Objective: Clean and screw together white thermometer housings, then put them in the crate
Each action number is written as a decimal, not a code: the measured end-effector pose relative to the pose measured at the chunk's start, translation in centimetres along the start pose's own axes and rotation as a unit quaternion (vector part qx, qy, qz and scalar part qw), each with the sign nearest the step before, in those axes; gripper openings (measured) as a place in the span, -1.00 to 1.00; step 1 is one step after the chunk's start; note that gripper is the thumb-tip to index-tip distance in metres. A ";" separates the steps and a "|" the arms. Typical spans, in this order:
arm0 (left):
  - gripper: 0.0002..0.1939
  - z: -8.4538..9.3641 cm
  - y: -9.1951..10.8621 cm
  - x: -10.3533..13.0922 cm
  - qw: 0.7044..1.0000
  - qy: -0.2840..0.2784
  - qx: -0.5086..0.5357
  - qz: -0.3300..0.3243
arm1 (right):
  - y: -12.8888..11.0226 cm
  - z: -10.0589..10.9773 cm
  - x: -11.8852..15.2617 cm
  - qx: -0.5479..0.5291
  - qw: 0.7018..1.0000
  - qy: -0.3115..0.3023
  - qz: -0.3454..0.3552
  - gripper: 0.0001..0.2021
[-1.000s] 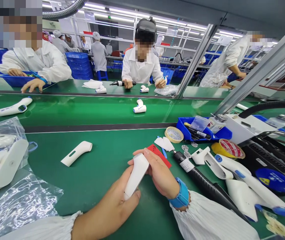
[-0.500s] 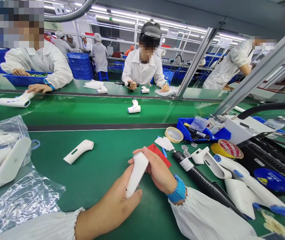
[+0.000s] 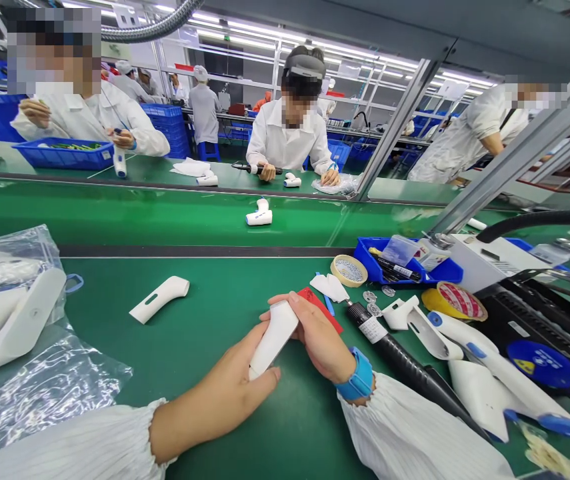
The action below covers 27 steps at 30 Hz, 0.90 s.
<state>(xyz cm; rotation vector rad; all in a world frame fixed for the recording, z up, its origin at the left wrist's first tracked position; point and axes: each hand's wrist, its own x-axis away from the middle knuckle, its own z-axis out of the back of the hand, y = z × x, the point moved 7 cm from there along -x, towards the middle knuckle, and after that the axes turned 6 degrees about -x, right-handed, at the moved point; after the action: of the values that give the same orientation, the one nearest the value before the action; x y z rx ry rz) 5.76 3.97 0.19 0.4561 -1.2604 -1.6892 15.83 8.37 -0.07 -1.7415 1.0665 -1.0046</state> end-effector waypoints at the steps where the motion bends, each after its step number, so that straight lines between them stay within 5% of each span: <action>1: -0.43 0.1 -0.1 -0.1 1.000 -0.003 0.002 0.004 | -0.1 -0.2 0.1 0.007 1.000 -0.013 0.002 -0.66; 6: -0.47 0.5 0.6 -0.2 0.999 -0.009 -0.029 -0.024 | -0.6 -1.0 0.7 0.043 0.997 -0.062 0.032 -0.71; 14: -0.47 0.6 1.0 0.1 0.997 -0.010 -0.064 -0.029 | -0.3 -0.5 0.3 0.035 0.998 0.019 0.052 -0.78; 21: -0.43 1.5 1.7 -0.3 0.994 -0.063 -0.061 -0.065 | -1.3 -1.0 1.4 -0.022 0.993 -0.110 -0.016 -0.63; 27: -0.48 1.3 1.6 -0.1 0.995 -0.033 -0.078 -0.043 | -0.4 -0.5 0.8 -0.007 0.999 0.022 0.024 -0.80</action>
<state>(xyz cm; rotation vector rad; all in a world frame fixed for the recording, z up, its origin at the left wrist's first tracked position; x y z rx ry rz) 5.55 4.75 2.07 0.3671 -1.1585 -1.8731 15.71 7.57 0.59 -1.7035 1.1401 -1.0117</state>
